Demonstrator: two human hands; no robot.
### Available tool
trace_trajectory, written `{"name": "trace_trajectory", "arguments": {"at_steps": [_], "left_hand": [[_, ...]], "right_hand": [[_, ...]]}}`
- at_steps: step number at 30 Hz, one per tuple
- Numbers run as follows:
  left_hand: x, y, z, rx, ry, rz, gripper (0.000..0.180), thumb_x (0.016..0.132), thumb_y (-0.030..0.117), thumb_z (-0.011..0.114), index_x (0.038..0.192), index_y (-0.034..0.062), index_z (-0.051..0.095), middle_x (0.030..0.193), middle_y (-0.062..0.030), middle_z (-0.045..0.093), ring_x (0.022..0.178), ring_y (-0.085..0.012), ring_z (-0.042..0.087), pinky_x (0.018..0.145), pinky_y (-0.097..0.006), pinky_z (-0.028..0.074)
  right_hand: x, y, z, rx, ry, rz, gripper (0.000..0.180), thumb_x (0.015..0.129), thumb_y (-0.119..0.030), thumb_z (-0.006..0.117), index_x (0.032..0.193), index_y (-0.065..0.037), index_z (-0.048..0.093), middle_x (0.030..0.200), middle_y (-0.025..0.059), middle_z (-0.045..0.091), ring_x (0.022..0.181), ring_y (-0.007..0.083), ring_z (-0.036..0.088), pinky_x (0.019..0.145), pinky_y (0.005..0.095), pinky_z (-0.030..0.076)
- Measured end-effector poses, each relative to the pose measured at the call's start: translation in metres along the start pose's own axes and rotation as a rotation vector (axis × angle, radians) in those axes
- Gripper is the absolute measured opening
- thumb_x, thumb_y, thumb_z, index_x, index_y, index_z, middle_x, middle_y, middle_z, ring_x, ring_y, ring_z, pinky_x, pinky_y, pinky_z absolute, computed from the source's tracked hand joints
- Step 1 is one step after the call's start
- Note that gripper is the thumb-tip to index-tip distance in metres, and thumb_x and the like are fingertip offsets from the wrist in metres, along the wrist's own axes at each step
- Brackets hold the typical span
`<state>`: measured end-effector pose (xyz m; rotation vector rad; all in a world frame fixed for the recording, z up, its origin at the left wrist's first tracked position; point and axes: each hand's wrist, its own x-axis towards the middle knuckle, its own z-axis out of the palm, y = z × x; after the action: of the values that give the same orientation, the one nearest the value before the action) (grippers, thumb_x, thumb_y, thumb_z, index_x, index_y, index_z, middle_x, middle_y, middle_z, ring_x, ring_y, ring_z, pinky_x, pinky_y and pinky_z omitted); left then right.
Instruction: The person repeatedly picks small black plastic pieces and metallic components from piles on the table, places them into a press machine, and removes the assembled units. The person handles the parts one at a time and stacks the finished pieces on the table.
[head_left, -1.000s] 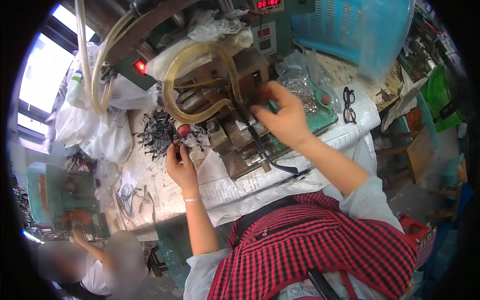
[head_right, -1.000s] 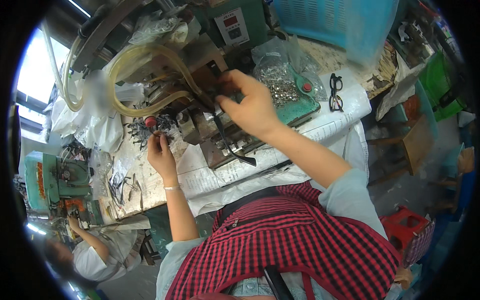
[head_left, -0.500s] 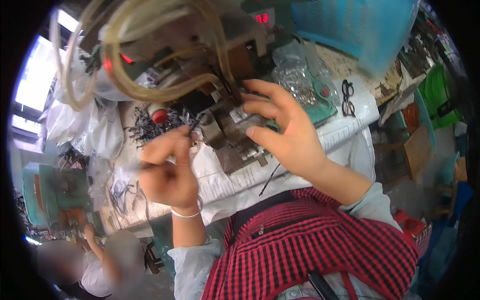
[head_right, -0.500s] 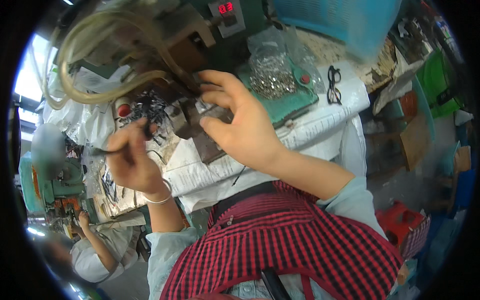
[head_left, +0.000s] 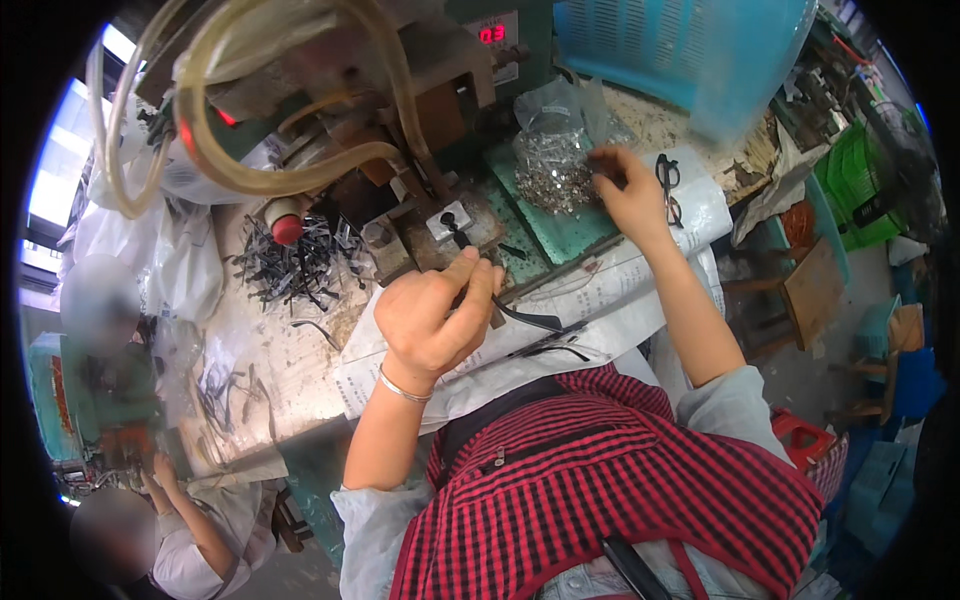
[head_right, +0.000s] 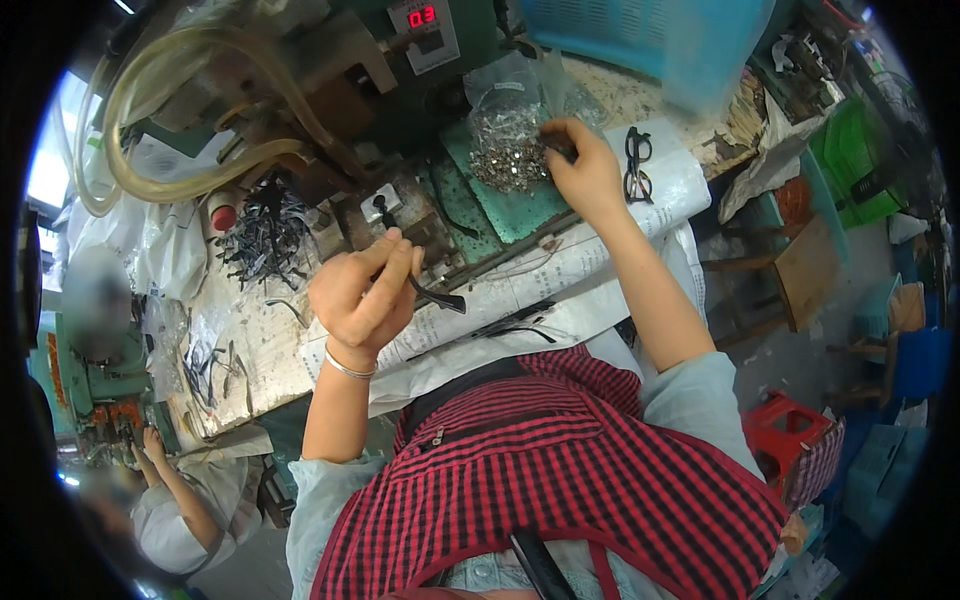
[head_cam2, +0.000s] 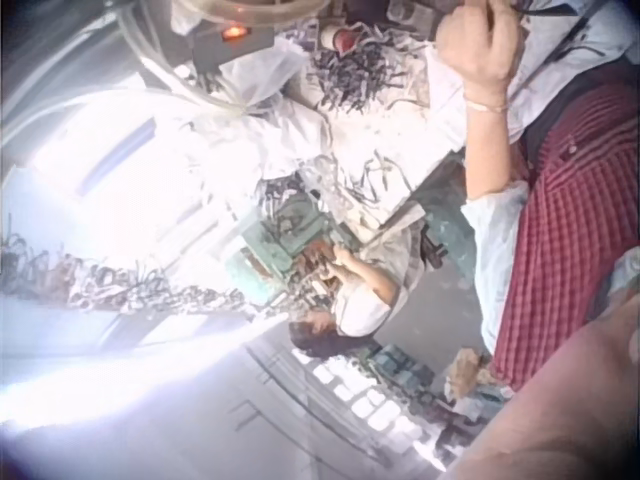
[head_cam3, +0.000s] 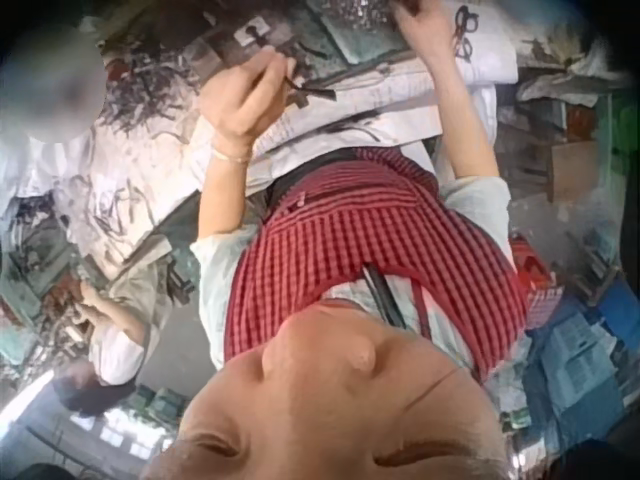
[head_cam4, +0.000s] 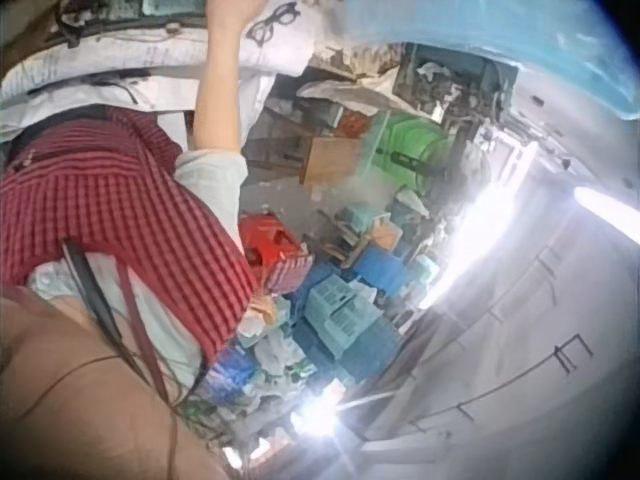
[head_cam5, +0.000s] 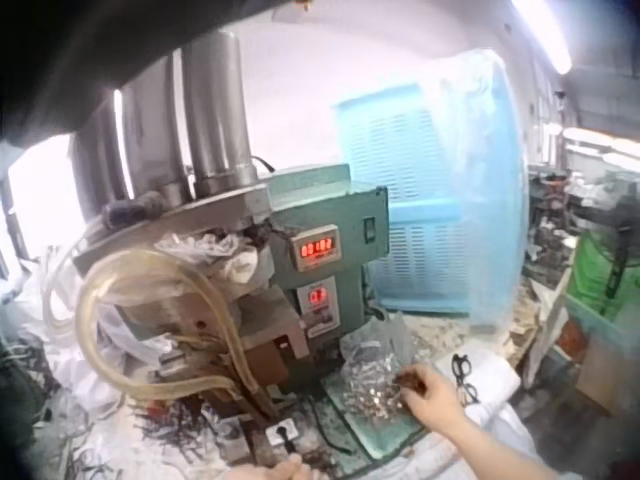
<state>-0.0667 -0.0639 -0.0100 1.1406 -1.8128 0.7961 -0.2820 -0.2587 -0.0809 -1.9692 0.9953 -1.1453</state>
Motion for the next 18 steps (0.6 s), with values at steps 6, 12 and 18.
{"name": "trace_trajectory", "arguments": {"at_steps": [6, 12, 18], "left_hand": [[-0.003, 0.013, -0.010, -0.023, -0.108, -0.179, 0.024, 0.072, -0.002, 0.084, 0.093, 0.0073, 0.076, 0.096, -0.0084, 0.076, 0.064, -0.0198, 0.067, 0.051, -0.030, 0.048], [0.045, 0.054, -0.086, -0.888, -0.138, -0.600, 0.018, 0.084, 0.003, 0.069, 0.101, 0.0041, 0.076, 0.108, -0.0172, 0.075, 0.083, -0.0279, 0.075, 0.068, -0.032, 0.060], [0.035, 0.068, -0.116, -1.718, 0.070, -0.391, 0.031, 0.107, 0.013, 0.049, 0.123, -0.0025, 0.071, 0.121, -0.0229, 0.067, 0.092, -0.0339, 0.070, 0.081, -0.038, 0.059]], "right_hand": [[-0.029, -0.016, 0.006, -0.447, -0.135, 0.021, 0.012, 0.080, -0.014, 0.076, 0.087, -0.005, 0.073, 0.091, 0.0140, 0.070, 0.098, 0.0344, 0.065, 0.087, 0.0456, 0.051], [-0.027, -0.007, 0.020, -0.708, -0.121, -0.099, 0.012, 0.080, -0.018, 0.076, 0.085, -0.008, 0.074, 0.089, 0.0130, 0.069, 0.091, 0.0348, 0.067, 0.080, 0.0464, 0.053], [-0.028, -0.017, 0.023, -0.586, -0.093, 0.082, 0.016, 0.093, -0.020, 0.070, 0.102, -0.008, 0.074, 0.092, 0.0096, 0.076, 0.086, 0.0255, 0.074, 0.075, 0.0370, 0.055]]}}
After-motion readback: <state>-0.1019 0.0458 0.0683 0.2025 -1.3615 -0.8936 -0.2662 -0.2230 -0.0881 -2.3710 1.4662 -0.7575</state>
